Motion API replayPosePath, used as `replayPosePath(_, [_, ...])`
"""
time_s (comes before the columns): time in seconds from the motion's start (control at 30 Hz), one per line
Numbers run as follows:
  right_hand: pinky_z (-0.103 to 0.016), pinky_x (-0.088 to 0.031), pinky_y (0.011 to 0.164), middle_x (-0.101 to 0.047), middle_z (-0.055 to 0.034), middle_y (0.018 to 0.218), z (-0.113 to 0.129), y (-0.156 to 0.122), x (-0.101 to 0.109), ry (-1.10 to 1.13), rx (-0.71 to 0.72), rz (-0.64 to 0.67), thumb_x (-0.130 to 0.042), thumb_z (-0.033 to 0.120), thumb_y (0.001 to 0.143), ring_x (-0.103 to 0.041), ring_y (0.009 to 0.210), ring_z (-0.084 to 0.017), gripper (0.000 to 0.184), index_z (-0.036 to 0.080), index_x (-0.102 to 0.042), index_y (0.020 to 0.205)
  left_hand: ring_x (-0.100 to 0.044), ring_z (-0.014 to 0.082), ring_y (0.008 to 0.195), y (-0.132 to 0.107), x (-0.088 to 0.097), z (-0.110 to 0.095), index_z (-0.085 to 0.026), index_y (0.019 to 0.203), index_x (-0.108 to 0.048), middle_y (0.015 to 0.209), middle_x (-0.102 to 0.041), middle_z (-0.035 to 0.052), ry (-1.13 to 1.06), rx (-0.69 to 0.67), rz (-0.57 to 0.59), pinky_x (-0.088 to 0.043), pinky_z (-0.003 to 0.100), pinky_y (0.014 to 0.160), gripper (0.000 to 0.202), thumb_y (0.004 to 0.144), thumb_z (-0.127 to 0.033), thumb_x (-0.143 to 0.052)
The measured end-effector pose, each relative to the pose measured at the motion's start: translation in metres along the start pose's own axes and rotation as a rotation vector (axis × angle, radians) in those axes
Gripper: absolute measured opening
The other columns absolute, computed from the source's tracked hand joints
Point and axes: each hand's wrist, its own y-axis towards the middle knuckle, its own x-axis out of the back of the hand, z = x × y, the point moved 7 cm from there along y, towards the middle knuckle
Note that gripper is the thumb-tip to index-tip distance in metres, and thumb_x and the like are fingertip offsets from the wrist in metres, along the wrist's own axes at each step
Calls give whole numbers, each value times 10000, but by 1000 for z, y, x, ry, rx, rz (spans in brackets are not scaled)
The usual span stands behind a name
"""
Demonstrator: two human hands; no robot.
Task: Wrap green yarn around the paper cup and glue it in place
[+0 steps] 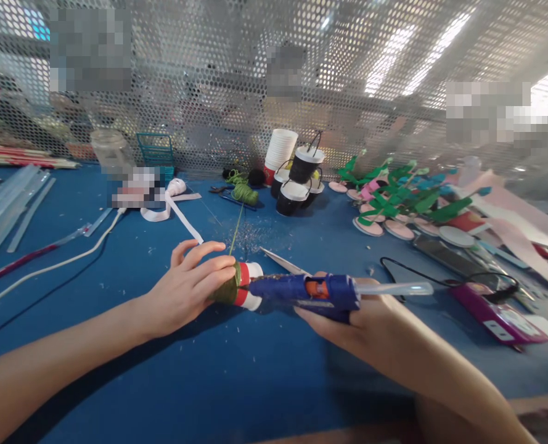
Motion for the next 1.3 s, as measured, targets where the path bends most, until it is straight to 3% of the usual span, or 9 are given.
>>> replayPosePath(0.13, [-256,-307,364,-573,-33,467,11,-3,7,-202,220,-104,-305,54,756,-461,351,-151,415,226,-683,739,-429,247,1111,1,0,-1,-190,1034,-454,1069,-606,66,4,-11,14,-237,439,948,300,757,-93,-522])
replayPosePath(0.27, [-236,-330,380,-570,-21,490,6,-2,4,-134,119,-51,-398,146,796,-471,390,-129,295,201,-668,690,-416,244,1124,1,1,0,-192,1043,-450,1083,-598,64,1,-3,13,-226,442,959,312,757,-85,-513])
replayPosePath(0.33, [-229,-343,398,-569,-9,497,9,-3,4,-141,170,-68,-411,132,792,-470,399,-119,284,210,-663,686,-411,241,1130,0,0,1,-190,1043,-452,1086,-596,62,1,0,10,-221,441,964,308,760,-81,-504])
replayPosePath(0.47, [-251,-286,372,-538,-3,450,13,-11,0,-282,338,-140,-337,-17,688,-431,348,-140,473,263,-671,872,-425,235,1110,1,1,-2,-176,1034,-463,1063,-607,60,33,-38,0,-228,432,958,231,817,-96,-457])
replayPosePath(0.63, [-255,-198,350,-425,7,362,5,-12,-8,-371,385,-157,-301,-53,648,-339,299,-134,573,259,-661,965,-412,243,1126,0,1,-6,-151,1030,-489,1078,-603,65,73,-96,13,-220,436,956,204,868,-98,-376])
replayPosePath(0.83, [-259,-170,368,-305,42,337,-24,3,-16,183,40,11,-389,108,705,-226,319,-101,352,239,-696,816,-398,241,1145,-3,0,-7,-149,1040,-500,1102,-594,66,102,-128,17,-210,447,971,229,863,-82,-370])
replayPosePath(1.03, [-233,-297,324,-468,23,390,-33,13,-21,416,-317,54,-486,316,761,-377,336,-101,226,178,-607,628,-380,228,1168,-4,0,-7,-162,1072,-497,1114,-588,61,125,-136,14,-201,439,990,248,868,-99,-370])
replayPosePath(1.13, [-225,-344,359,-449,42,351,-32,17,-24,569,-377,86,-517,293,737,-413,344,-104,220,210,-527,534,-366,225,1182,-3,0,-9,-160,1069,-499,1113,-587,60,128,-145,15,-191,438,994,253,876,-93,-350])
replayPosePath(1.3, [-220,-341,370,-435,43,357,-32,19,-23,585,-388,94,-509,294,727,-405,349,-97,254,214,-467,489,-358,240,1185,-3,1,-10,-139,1068,-502,1115,-585,79,107,-149,7,-197,446,984,249,880,-93,-345])
